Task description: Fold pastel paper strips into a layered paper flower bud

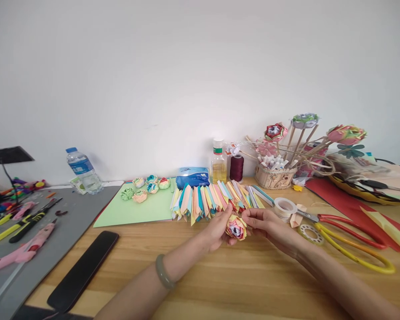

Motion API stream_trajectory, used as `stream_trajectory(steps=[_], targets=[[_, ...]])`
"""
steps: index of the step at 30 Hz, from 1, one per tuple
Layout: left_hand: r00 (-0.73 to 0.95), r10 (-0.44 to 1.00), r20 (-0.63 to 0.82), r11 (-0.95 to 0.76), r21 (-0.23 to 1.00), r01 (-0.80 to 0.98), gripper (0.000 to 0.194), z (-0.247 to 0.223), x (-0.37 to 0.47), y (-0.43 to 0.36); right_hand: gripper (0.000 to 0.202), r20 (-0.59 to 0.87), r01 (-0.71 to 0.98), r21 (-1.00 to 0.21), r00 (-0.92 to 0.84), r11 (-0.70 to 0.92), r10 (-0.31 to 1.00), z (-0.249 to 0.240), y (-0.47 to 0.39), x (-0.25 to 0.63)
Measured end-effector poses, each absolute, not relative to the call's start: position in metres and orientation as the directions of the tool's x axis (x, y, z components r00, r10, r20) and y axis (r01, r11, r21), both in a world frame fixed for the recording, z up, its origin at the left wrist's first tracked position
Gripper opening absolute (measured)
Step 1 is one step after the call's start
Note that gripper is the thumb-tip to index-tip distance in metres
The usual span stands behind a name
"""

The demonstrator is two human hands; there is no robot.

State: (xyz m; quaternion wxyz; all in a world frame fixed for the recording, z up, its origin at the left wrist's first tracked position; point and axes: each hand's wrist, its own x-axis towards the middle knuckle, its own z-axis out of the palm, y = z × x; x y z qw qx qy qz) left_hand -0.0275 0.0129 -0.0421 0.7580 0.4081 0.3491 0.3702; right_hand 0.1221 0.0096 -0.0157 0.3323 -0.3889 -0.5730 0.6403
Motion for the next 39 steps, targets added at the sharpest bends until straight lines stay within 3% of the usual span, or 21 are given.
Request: stream_trajectory(steps=[5, 10, 16, 20, 24, 27, 30, 33, 39], targets=[[0.513, 0.816, -0.267, 0.456, 0.842, -0.289, 0.050, -0.038, -0.030, 0.014, 0.030, -0.142, -0.026, -0.984, -0.465, -0.173, 0.874, -0.022, 0.013, 0.125], [0.543, 0.803, -0.244, 0.459, 0.835, -0.303, 0.048, -0.039, -0.032, 0.015, 0.024, -0.073, -0.059, -0.993, -0.355, -0.101, 0.932, -0.020, 0.016, 0.132], [0.503, 0.817, -0.280, 0.458, 0.846, -0.274, 0.047, -0.041, -0.031, 0.014, 0.027, -0.043, 0.120, -0.993, -0.451, 0.013, 0.891, -0.011, 0.009, 0.127], [0.496, 0.819, -0.289, 0.460, 0.847, -0.266, 0.048, -0.043, -0.031, 0.014, 0.033, -0.101, 0.143, -0.989, -0.484, -0.036, 0.869, -0.017, 0.010, 0.123], [0.505, 0.818, -0.276, 0.469, 0.829, -0.306, 0.045, -0.042, -0.032, 0.016, 0.034, -0.078, 0.155, -0.988, -0.440, -0.010, 0.895, -0.023, 0.013, 0.125], [0.489, 0.828, -0.274, 0.470, 0.815, -0.339, 0.043, -0.040, -0.032, 0.016, 0.032, 0.017, 0.169, -0.983, -0.321, 0.074, 0.947, -0.022, 0.012, 0.126], [0.463, 0.835, -0.296, 0.479, 0.806, -0.348, 0.042, -0.038, -0.032, 0.015, 0.024, 0.258, 0.305, -0.899, -0.210, 0.314, 0.943, -0.017, 0.007, 0.125], [0.451, 0.839, -0.306, 0.480, 0.806, -0.346, 0.041, -0.037, -0.032, 0.014, 0.019, 0.444, 0.481, -0.696, -0.296, 0.534, 0.846, -0.013, 0.001, 0.122], [0.441, 0.850, -0.288, 0.448, 0.835, -0.320, 0.043, -0.042, -0.031, 0.014, 0.028, 0.426, 0.563, -0.576, -0.412, 0.593, 0.806, -0.016, 0.000, 0.118]])
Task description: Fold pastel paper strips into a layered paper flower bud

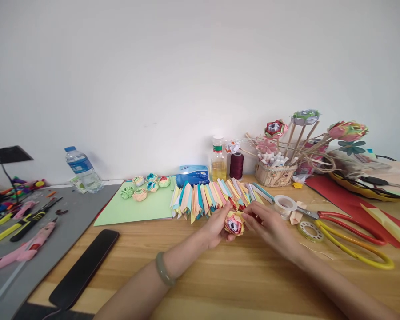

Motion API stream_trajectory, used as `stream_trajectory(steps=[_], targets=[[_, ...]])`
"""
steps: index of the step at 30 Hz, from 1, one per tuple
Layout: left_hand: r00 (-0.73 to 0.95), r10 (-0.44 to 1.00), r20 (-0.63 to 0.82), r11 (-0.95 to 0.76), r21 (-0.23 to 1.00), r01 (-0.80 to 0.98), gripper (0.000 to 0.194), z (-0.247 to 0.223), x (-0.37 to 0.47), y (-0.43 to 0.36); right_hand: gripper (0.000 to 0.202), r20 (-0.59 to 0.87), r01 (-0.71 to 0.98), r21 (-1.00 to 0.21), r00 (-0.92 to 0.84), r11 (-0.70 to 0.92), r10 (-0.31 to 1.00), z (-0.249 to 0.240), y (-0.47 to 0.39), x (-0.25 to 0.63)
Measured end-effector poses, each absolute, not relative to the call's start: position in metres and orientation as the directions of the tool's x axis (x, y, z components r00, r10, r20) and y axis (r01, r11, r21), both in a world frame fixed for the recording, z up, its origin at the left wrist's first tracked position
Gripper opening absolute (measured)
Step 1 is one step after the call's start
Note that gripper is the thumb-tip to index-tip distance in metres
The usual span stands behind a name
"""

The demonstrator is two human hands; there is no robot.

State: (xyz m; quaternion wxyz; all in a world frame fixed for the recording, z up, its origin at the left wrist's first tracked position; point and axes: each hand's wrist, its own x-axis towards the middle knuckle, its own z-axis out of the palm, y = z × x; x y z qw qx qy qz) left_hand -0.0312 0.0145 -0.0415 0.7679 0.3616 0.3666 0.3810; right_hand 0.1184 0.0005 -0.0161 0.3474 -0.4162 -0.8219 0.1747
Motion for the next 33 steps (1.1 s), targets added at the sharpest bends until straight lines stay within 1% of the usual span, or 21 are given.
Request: stream_trajectory(steps=[4, 6, 8, 11, 14, 19, 22, 24, 25, 28, 33], targets=[[0.433, 0.859, -0.273, 0.424, 0.854, -0.303, 0.046, -0.044, -0.031, 0.015, 0.035, 0.413, 0.620, -0.533, -0.404, 0.576, 0.816, -0.018, 0.004, 0.123], [0.423, 0.862, -0.278, 0.423, 0.855, -0.300, 0.046, -0.043, -0.030, 0.014, 0.032, 0.430, 0.626, -0.541, -0.368, 0.562, 0.824, -0.017, 0.004, 0.125], [0.424, 0.861, -0.281, 0.424, 0.856, -0.295, 0.047, -0.042, -0.030, 0.013, 0.024, 0.446, 0.619, -0.552, -0.346, 0.558, 0.825, -0.015, 0.003, 0.126], [0.419, 0.863, -0.282, 0.419, 0.863, -0.282, 0.048, -0.041, -0.030, 0.013, 0.020, 0.418, 0.578, -0.581, -0.392, 0.573, 0.820, -0.012, 0.000, 0.124], [0.411, 0.866, -0.284, 0.414, 0.870, -0.270, 0.049, -0.041, -0.030, 0.013, 0.024, 0.354, 0.515, -0.668, -0.415, 0.537, 0.838, -0.010, 0.001, 0.123], [0.407, 0.871, -0.275, 0.396, 0.883, -0.252, 0.050, -0.041, -0.030, 0.014, 0.022, 0.199, 0.345, -0.872, -0.399, 0.347, 0.895, -0.012, 0.007, 0.125], [0.421, 0.865, -0.274, 0.393, 0.890, -0.230, 0.051, -0.042, -0.030, 0.014, 0.024, -0.005, 0.185, -0.980, -0.408, 0.078, 0.913, -0.015, 0.011, 0.126], [0.430, 0.858, -0.282, 0.396, 0.895, -0.203, 0.053, -0.042, -0.030, 0.013, 0.026, -0.127, 0.108, -0.990, -0.438, -0.089, 0.890, -0.018, 0.012, 0.125], [0.433, 0.854, -0.289, 0.398, 0.898, -0.186, 0.053, -0.042, -0.030, 0.013, 0.027, -0.161, 0.087, -0.987, -0.456, -0.136, 0.875, -0.020, 0.013, 0.125], [0.433, 0.851, -0.298, 0.398, 0.903, -0.160, 0.053, -0.041, -0.030, 0.013, 0.029, -0.197, 0.057, -0.979, -0.494, -0.194, 0.847, -0.023, 0.013, 0.123], [0.456, 0.836, -0.304, 0.425, 0.885, -0.189, 0.050, -0.039, -0.031, 0.014, 0.030, -0.229, -0.029, -0.958, -0.526, -0.286, 0.819, -0.027, 0.014, 0.124]])
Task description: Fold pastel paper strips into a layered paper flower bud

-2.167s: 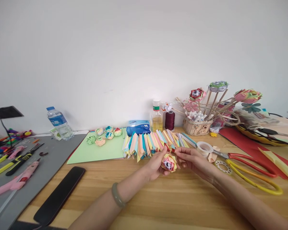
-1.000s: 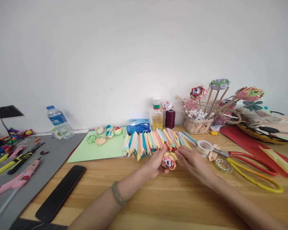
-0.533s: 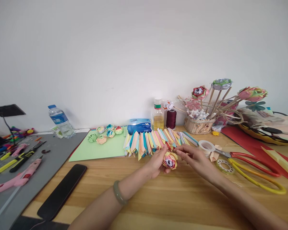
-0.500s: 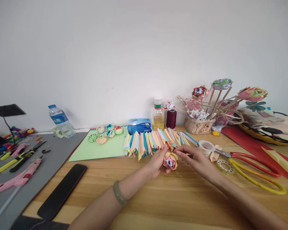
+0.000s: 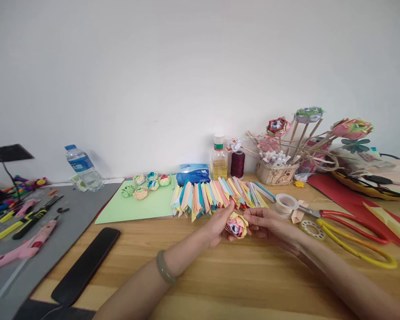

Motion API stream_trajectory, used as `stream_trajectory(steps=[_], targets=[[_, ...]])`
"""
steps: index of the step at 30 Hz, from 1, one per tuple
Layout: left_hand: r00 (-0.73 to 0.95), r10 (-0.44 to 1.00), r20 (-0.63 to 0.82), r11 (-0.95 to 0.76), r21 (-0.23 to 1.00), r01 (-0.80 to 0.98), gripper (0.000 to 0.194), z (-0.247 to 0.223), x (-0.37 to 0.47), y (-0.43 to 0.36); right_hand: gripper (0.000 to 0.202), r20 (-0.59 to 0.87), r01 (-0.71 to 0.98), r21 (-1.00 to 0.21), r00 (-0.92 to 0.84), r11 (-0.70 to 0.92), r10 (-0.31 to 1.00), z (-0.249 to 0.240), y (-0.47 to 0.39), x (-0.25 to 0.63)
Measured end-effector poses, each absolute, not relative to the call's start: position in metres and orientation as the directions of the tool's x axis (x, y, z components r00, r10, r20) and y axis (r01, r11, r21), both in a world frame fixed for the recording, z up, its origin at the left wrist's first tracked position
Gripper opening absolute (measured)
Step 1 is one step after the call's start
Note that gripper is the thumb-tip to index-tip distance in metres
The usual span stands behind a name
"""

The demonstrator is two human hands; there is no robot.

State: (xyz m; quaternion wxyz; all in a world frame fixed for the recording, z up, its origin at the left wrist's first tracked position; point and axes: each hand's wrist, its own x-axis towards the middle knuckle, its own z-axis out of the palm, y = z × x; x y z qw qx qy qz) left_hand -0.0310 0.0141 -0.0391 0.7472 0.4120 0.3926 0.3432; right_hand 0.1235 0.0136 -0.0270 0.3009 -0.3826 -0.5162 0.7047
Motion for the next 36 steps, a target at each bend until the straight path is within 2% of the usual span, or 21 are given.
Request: stream_trajectory(steps=[4, 9, 12, 17, 22, 25, 28, 36], targets=[[0.475, 0.827, -0.301, 0.437, 0.875, -0.208, 0.053, -0.039, -0.032, 0.015, 0.031, -0.239, -0.084, -0.943, -0.496, -0.321, 0.835, -0.028, 0.017, 0.125], [0.480, 0.829, -0.286, 0.429, 0.876, -0.219, 0.054, -0.039, -0.032, 0.015, 0.032, -0.204, -0.092, -0.961, -0.394, -0.259, 0.896, -0.020, 0.017, 0.128], [0.476, 0.829, -0.293, 0.432, 0.876, -0.213, 0.054, -0.040, -0.032, 0.015, 0.031, -0.187, -0.028, -0.976, -0.391, -0.215, 0.901, -0.016, 0.012, 0.129], [0.465, 0.820, -0.334, 0.456, 0.873, -0.176, 0.052, -0.041, -0.032, 0.015, 0.032, -0.190, 0.162, -0.979, -0.500, -0.124, 0.845, -0.016, 0.009, 0.126], [0.478, 0.818, -0.320, 0.455, 0.869, -0.195, 0.050, -0.039, -0.033, 0.015, 0.030, -0.192, 0.153, -0.979, -0.484, -0.133, 0.854, -0.016, 0.011, 0.128], [0.481, 0.818, -0.316, 0.456, 0.866, -0.206, 0.050, -0.038, -0.033, 0.015, 0.028, -0.118, 0.173, -0.984, -0.423, -0.048, 0.898, -0.012, 0.010, 0.130], [0.471, 0.825, -0.312, 0.455, 0.862, -0.225, 0.048, -0.039, -0.033, 0.015, 0.030, -0.057, 0.209, -0.977, -0.444, 0.042, 0.894, -0.011, 0.008, 0.132], [0.462, 0.819, -0.340, 0.451, 0.879, -0.153, 0.050, -0.040, -0.032, 0.015, 0.030, -0.154, 0.166, -0.983, -0.503, -0.080, 0.851, -0.017, 0.010, 0.126]])
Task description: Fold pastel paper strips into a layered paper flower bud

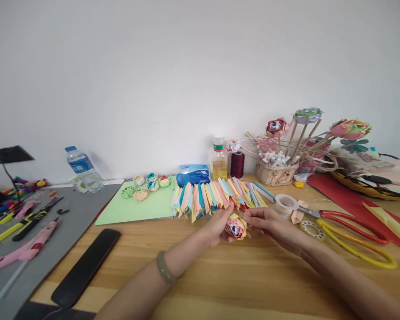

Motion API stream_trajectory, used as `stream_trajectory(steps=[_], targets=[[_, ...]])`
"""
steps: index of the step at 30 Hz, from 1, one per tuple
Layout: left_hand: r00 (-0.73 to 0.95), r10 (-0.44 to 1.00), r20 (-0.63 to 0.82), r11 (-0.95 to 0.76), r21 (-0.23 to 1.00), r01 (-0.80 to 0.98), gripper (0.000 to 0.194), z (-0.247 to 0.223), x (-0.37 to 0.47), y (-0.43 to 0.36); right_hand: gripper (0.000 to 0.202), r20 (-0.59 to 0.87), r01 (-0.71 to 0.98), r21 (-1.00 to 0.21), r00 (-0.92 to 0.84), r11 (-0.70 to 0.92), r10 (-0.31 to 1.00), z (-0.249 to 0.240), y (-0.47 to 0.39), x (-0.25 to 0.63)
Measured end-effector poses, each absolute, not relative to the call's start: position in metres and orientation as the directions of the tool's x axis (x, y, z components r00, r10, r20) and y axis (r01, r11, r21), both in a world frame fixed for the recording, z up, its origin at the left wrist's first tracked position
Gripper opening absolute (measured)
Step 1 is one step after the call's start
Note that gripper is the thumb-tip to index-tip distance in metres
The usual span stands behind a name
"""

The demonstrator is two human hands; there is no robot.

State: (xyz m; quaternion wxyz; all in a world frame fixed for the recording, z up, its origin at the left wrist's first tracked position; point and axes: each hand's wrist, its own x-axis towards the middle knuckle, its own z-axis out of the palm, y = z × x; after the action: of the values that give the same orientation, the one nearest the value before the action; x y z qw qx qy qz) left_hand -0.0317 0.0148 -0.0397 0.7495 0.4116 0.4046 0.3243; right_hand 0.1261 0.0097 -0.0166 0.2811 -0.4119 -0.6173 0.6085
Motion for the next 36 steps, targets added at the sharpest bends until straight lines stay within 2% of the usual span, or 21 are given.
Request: stream_trajectory(steps=[3, 7, 12, 14, 19, 24, 27, 30, 36], targets=[[0.469, 0.816, -0.339, 0.457, 0.874, -0.164, 0.049, -0.038, -0.032, 0.015, 0.030, -0.153, 0.199, -0.978, -0.475, -0.064, 0.866, -0.015, 0.010, 0.125], [0.498, 0.805, -0.323, 0.467, 0.863, -0.195, 0.050, -0.038, -0.032, 0.015, 0.031, -0.044, 0.259, -0.965, -0.315, 0.041, 0.948, -0.008, 0.008, 0.125], [0.496, 0.819, -0.290, 0.460, 0.848, -0.264, 0.054, -0.041, -0.033, 0.016, 0.031, -0.030, 0.270, -0.957, -0.460, 0.107, 0.887, -0.007, 0.008, 0.125], [0.511, 0.820, -0.257, 0.452, 0.840, -0.302, 0.055, -0.040, -0.034, 0.016, 0.030, -0.011, 0.263, -0.959, -0.420, 0.110, 0.908, -0.010, 0.011, 0.128], [0.496, 0.855, -0.148, 0.315, 0.910, -0.272, 0.051, -0.031, -0.038, 0.014, 0.032, 0.026, 0.258, -0.960, -0.309, 0.110, 0.951, -0.018, 0.021, 0.135], [0.469, 0.883, -0.034, 0.226, 0.905, -0.359, 0.047, -0.030, -0.039, 0.013, 0.030, 0.140, 0.258, -0.948, -0.192, 0.187, 0.971, -0.012, 0.017, 0.133], [0.465, 0.885, -0.012, 0.221, 0.891, -0.397, 0.040, -0.031, -0.038, 0.013, 0.028, 0.165, 0.296, -0.929, -0.212, 0.224, 0.963, -0.010, 0.012, 0.131], [0.399, 0.917, 0.025, 0.143, 0.911, -0.387, 0.039, -0.033, -0.037, 0.013, 0.027, 0.175, 0.312, -0.916, -0.257, 0.253, 0.950, -0.013, 0.010, 0.130], [0.345, 0.937, 0.058, 0.085, 0.919, -0.385, 0.051, -0.035, -0.035, 0.012, 0.030, 0.203, 0.347, -0.895, -0.244, 0.281, 0.948, -0.016, 0.011, 0.131]])
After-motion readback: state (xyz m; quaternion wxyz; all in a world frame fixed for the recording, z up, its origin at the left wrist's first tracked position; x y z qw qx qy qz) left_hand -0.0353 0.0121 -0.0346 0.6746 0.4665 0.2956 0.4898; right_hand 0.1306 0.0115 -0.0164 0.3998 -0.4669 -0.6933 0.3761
